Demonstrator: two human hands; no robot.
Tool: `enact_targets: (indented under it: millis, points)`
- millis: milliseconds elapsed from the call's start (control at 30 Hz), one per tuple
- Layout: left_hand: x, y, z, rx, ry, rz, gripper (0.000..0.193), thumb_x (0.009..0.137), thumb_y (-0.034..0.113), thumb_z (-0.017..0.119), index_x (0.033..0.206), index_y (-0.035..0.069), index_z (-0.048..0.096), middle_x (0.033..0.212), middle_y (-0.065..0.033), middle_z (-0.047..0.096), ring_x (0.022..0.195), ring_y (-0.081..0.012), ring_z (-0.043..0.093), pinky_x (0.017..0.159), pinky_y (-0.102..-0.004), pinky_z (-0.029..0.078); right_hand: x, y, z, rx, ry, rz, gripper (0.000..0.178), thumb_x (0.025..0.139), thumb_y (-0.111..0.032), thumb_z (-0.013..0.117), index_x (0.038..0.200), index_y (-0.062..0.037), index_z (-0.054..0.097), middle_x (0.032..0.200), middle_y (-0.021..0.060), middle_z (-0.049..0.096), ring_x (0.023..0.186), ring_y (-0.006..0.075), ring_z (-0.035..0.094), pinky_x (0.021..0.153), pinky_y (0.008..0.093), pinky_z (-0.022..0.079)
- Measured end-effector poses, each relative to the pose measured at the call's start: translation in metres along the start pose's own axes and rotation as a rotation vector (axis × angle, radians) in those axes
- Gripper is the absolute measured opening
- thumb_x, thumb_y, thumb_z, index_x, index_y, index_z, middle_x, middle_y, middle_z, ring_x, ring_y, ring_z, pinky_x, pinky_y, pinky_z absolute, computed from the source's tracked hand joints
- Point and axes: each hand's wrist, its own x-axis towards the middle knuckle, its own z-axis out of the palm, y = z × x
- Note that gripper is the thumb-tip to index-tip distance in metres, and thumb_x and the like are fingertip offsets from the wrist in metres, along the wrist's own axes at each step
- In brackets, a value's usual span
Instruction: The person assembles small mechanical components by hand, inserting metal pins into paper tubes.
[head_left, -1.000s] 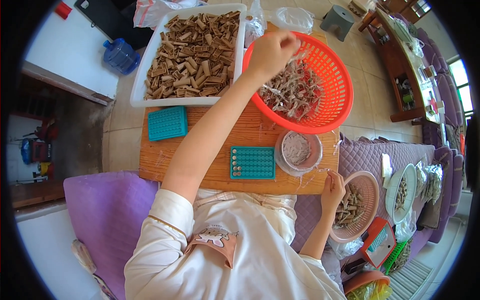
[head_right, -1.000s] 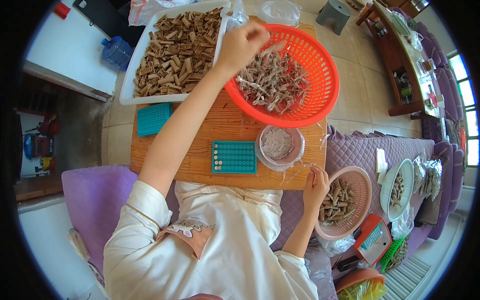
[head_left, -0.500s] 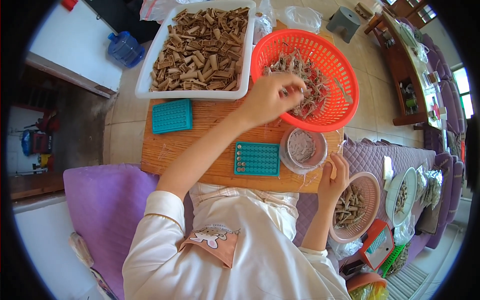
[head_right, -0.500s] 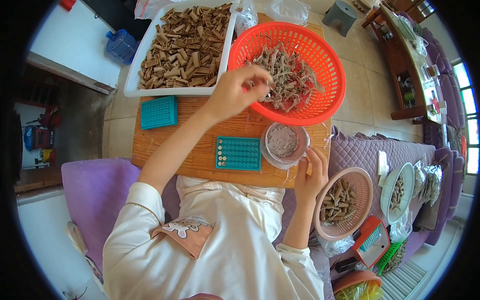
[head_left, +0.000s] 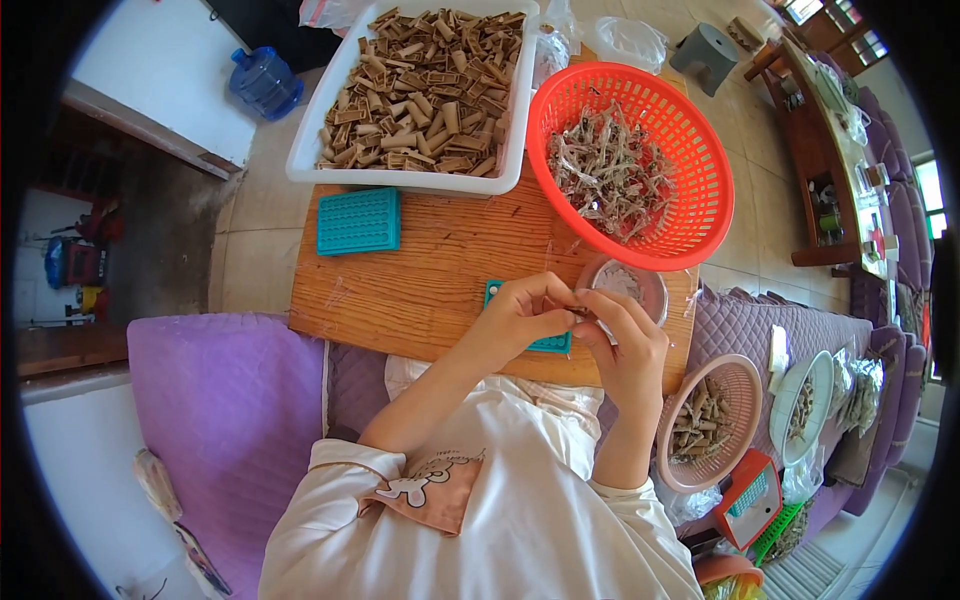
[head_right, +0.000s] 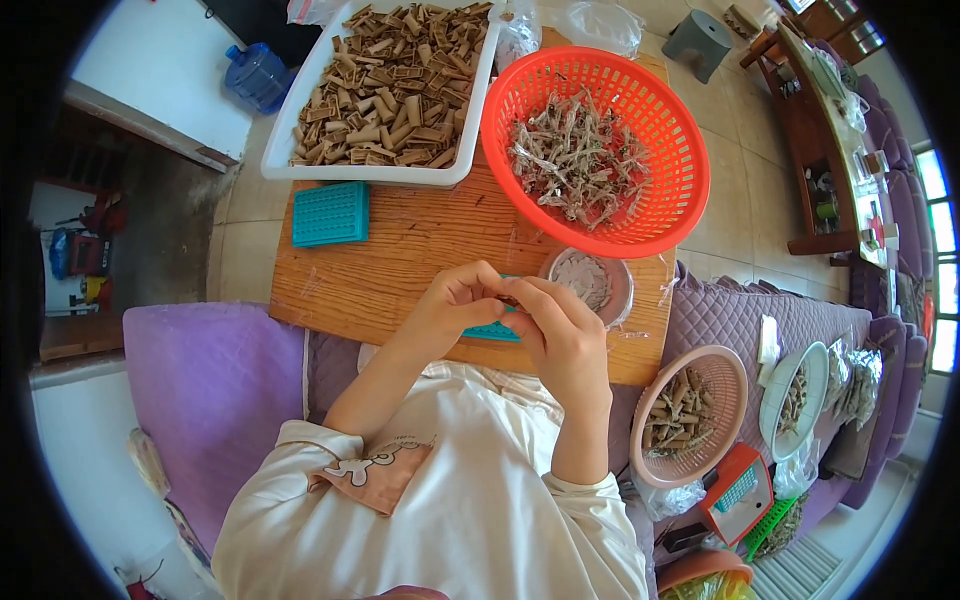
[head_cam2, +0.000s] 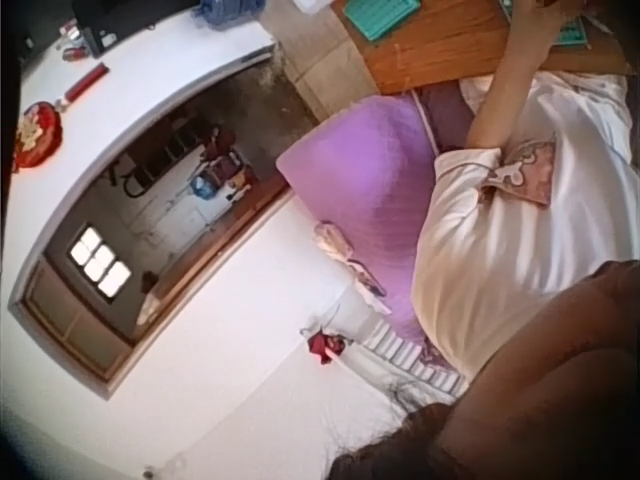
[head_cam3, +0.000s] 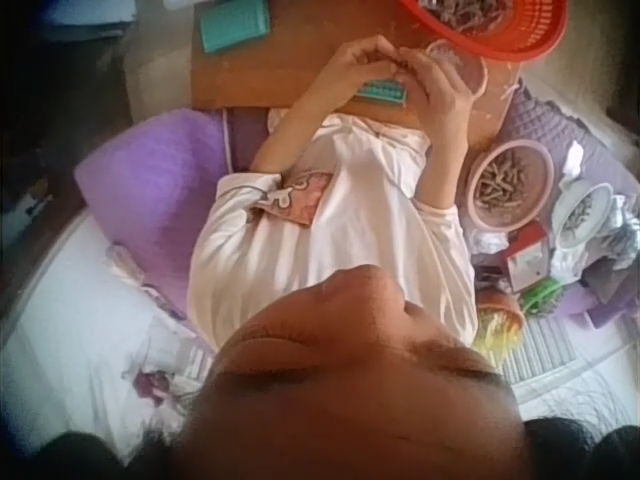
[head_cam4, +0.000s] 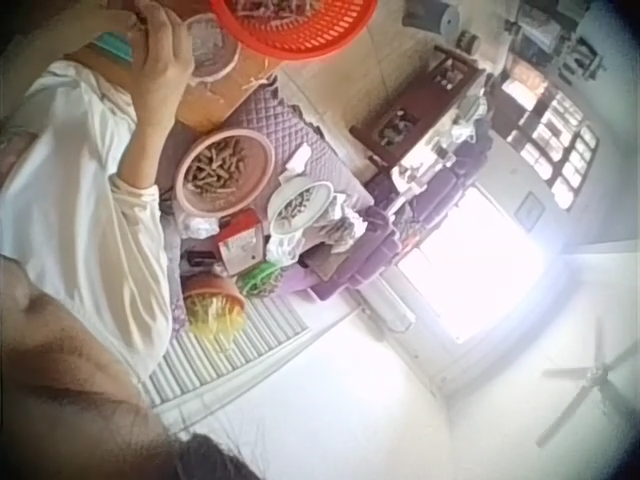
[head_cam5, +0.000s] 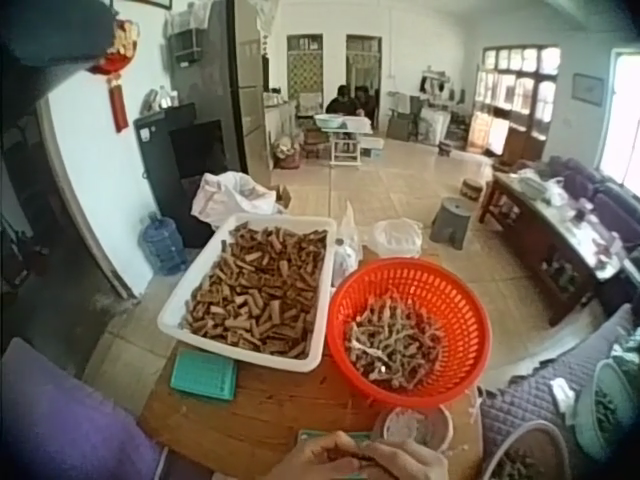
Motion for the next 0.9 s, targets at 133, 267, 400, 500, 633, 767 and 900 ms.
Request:
enact_targets:
  millis: [133,267,400,500,633,767,900]
  points:
    - [-0.009,0.000,0.000,-0.035,0.029,0.023,0.009,0.080,0.005,0.057,0.087,0.002,0.053,0.080,0.0019,0.054,0.074,-0.0026,0.049,0.065,-0.0189,0.041,-0.002,-0.002,0.003,0.042,-0.031,0.101,0.022,0.067,-0.002,0.065,0.089,-0.0030,0.060,0.080,0.0097,0.060,0.068,0.0222,0.059,0.057,0.0296,0.048]
    - [-0.016,0.005,-0.003,-0.019,0.020,0.010,0.016,0.081,0.007,0.056,0.096,0.000,0.054,0.083,0.0014,0.055,0.073,-0.0027,0.049,0.065,-0.0192,0.041,-0.003,-0.003,0.005,0.048,-0.013,0.066,0.020,0.067,0.001,0.065,0.087,-0.0025,0.061,0.076,0.0089,0.059,0.065,0.0210,0.059,0.055,0.0290,0.048]
    - [-0.019,0.018,-0.004,-0.012,-0.018,-0.086,0.027,0.081,0.009,0.057,0.105,-0.002,0.053,0.091,-0.0025,0.057,0.080,-0.0061,0.051,0.070,-0.0211,0.042,-0.005,-0.002,0.005,0.056,0.013,0.037,0.019,0.067,0.002,0.065,0.085,-0.0021,0.061,0.075,0.0084,0.059,0.063,0.0199,0.058,0.053,0.0286,0.047]
    - [-0.019,0.020,-0.009,0.041,-0.049,-0.082,0.027,0.080,0.010,0.058,0.104,-0.002,0.055,0.095,-0.0048,0.058,0.084,-0.0087,0.052,0.073,-0.0228,0.042,-0.005,-0.002,0.006,0.096,0.021,0.004,0.019,0.066,0.002,0.065,0.084,-0.0020,0.061,0.073,0.0080,0.059,0.062,0.0188,0.058,0.051,0.0274,0.046]
    - [-0.021,0.027,-0.010,0.063,-0.132,-0.040,0.019,0.082,0.008,0.057,0.098,-0.002,0.056,0.089,-0.0029,0.059,0.082,-0.0063,0.052,0.072,-0.0209,0.043,-0.008,-0.004,0.007,0.141,0.025,0.036,0.020,0.065,0.002,0.066,0.083,-0.0022,0.061,0.072,0.0075,0.059,0.060,0.0176,0.058,0.050,0.0254,0.045]
    - [-0.021,0.026,-0.018,0.067,-0.189,-0.072,0.021,0.076,0.006,0.063,0.094,0.000,0.056,0.091,-0.0024,0.056,0.082,-0.0076,0.051,0.072,-0.0212,0.041,-0.008,-0.005,0.008,0.196,-0.008,0.045,0.020,0.064,0.002,0.067,0.083,-0.0022,0.062,0.071,0.0071,0.059,0.060,0.0170,0.057,0.050,0.0254,0.045]
    - [-0.024,0.033,-0.014,0.017,-0.248,-0.120,0.024,0.074,0.007,0.066,0.094,0.002,0.053,0.085,0.0006,0.052,0.077,-0.0060,0.050,0.070,-0.0201,0.041,-0.010,-0.005,0.009,0.274,-0.010,0.028,0.021,0.063,0.002,0.067,0.082,-0.0020,0.062,0.070,0.0068,0.058,0.059,0.0170,0.057,0.050,0.0254,0.045]
